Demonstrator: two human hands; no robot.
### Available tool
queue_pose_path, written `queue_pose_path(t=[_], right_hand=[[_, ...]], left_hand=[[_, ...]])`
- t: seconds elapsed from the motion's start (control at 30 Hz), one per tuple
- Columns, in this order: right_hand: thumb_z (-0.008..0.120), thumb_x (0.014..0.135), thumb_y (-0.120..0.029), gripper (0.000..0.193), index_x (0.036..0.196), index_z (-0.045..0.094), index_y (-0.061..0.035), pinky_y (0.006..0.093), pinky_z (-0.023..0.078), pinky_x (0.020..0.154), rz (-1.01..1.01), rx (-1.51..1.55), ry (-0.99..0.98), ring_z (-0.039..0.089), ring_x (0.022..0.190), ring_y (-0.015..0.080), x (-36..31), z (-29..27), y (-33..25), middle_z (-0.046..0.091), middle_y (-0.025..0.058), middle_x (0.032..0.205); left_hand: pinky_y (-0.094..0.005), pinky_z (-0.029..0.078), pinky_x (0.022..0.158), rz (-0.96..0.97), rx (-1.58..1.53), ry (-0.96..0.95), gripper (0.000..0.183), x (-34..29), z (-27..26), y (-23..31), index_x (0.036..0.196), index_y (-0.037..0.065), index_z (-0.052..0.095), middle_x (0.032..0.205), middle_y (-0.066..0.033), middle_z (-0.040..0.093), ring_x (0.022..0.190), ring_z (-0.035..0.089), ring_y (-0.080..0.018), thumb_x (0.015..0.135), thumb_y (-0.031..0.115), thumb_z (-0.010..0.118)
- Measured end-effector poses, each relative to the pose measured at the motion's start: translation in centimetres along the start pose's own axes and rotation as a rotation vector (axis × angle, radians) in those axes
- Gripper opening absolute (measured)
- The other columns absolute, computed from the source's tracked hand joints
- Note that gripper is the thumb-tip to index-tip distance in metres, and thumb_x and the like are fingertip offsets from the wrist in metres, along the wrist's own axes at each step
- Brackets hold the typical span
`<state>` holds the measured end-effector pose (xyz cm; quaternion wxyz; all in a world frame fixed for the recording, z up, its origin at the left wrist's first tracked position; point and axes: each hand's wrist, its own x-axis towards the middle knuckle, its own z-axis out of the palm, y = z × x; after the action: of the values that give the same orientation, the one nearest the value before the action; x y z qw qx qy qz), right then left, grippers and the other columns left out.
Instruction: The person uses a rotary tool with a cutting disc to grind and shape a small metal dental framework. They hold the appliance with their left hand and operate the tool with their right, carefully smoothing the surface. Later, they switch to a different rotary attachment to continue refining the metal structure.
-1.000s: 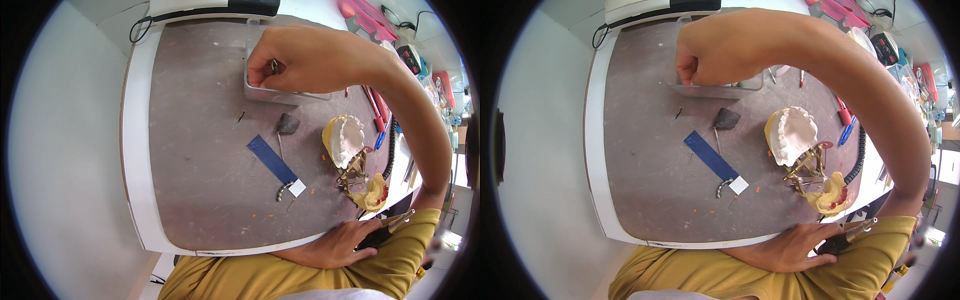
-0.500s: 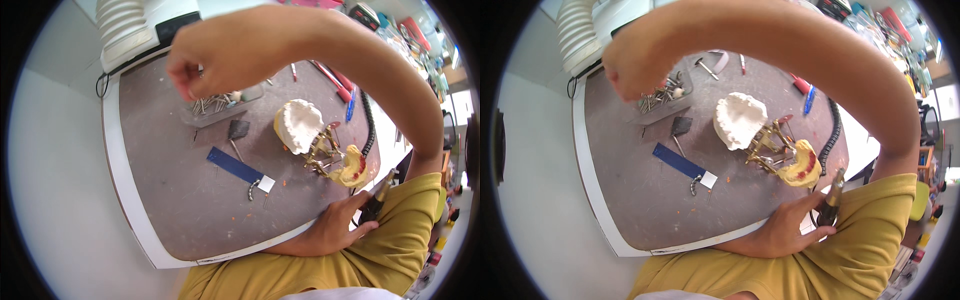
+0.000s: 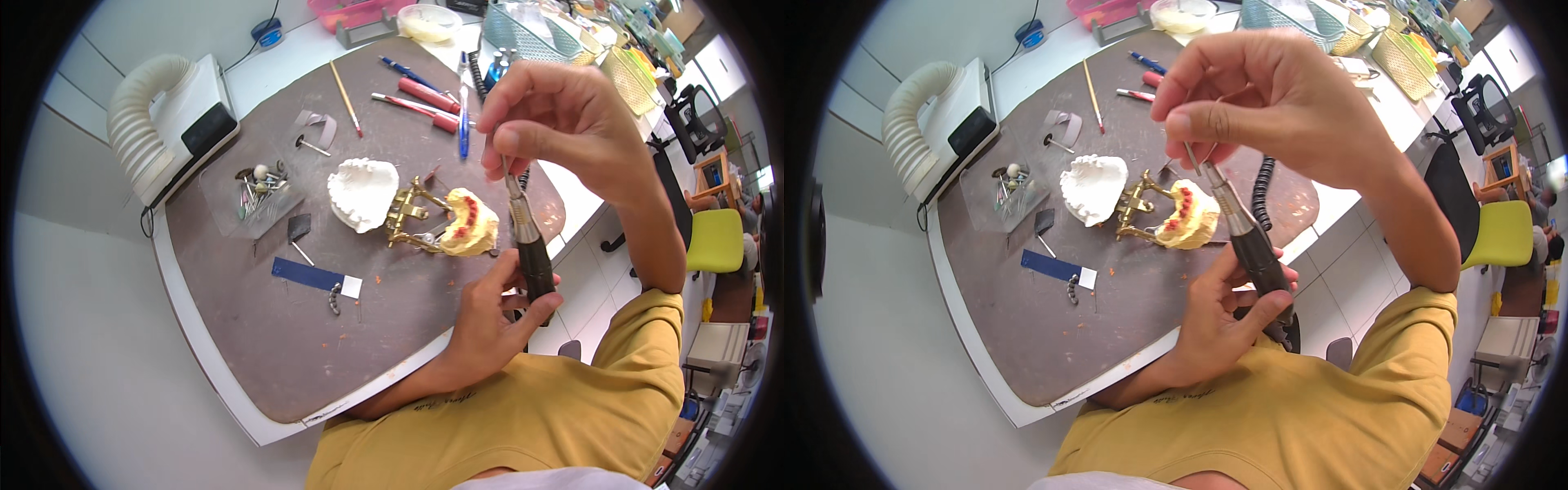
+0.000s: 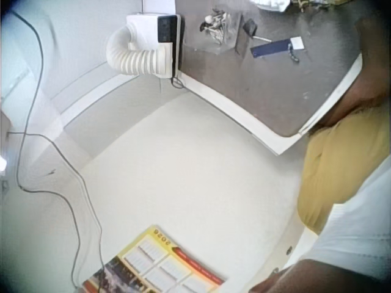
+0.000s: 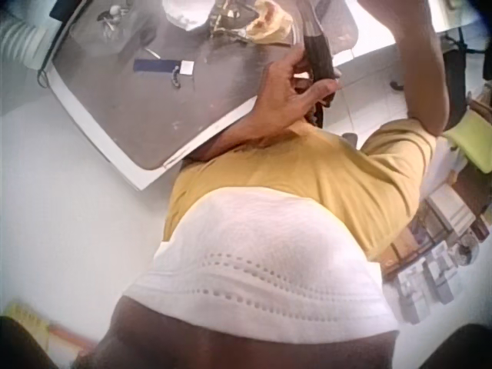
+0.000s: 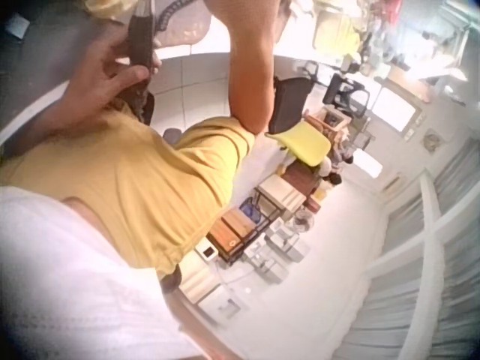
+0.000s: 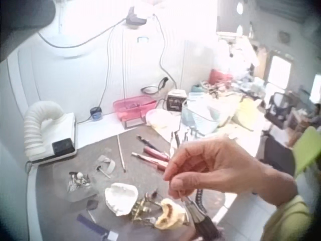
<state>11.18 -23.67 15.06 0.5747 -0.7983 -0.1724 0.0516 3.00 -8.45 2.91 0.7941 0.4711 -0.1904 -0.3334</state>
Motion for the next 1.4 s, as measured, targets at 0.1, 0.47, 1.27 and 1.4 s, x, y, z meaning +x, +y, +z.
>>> queue_pose_path(t=[0.1, 0.47, 1.27, 1.4], right_hand=[[0.066, 0.090, -0.019, 0.018, 0.098, 0.064, -0.0032, 0.0214, 0.054, 0.063, 0.034, 0.037, 0.074, 0.066, 0.075, 0.0082, -1.3, -0.2, 0.5, 0.068, 0.0029, 0.082], [0.065, 0.090, -0.019, 0.019, 0.099, 0.064, -0.0017, 0.0241, 0.056, 0.060, 0.045, 0.095, 0.106, 0.066, 0.070, 0.0102, -1.4, -1.2, 1.7, 0.067, 0.0050, 0.082], [0.070, 0.086, -0.019, 0.022, 0.097, 0.072, -0.0008, 0.0241, 0.057, 0.065, 0.111, 0.162, 0.020, 0.065, 0.074, 0.0086, -2.8, -2.0, 2.8, 0.068, 0.0043, 0.082], [0.069, 0.087, -0.021, 0.024, 0.101, 0.070, -0.0012, 0.0238, 0.057, 0.065, 0.075, 0.122, 0.007, 0.065, 0.074, 0.0086, -2.5, -2.0, 3.3, 0.068, 0.0042, 0.084]], left_hand=[[-0.0286, 0.054, 0.084, -0.014, 0.045, 0.011, 0.042, 0.0, 0.1, 0.3, 0.124, -0.004, 0.046, 0.106, -0.0130, 0.062, 0.098, 0.062, -0.0162, 0.088, 0.005, 0.066], [-0.0302, 0.053, 0.085, -0.060, 0.118, 0.065, 0.042, -0.2, 0.9, 0.2, 0.124, -0.004, 0.047, 0.105, -0.0134, 0.063, 0.098, 0.063, -0.0183, 0.087, 0.003, 0.066], [-0.0334, 0.053, 0.083, 0.018, 0.117, 0.109, 0.043, -0.1, 1.2, -0.5, 0.120, -0.005, 0.050, 0.100, -0.0155, 0.066, 0.091, 0.066, -0.0215, 0.088, 0.015, 0.069], [-0.0339, 0.052, 0.085, 0.014, 0.073, 0.094, 0.042, -0.1, 1.0, -0.5, 0.121, -0.005, 0.049, 0.101, -0.0158, 0.066, 0.092, 0.066, -0.0214, 0.088, 0.013, 0.068]])
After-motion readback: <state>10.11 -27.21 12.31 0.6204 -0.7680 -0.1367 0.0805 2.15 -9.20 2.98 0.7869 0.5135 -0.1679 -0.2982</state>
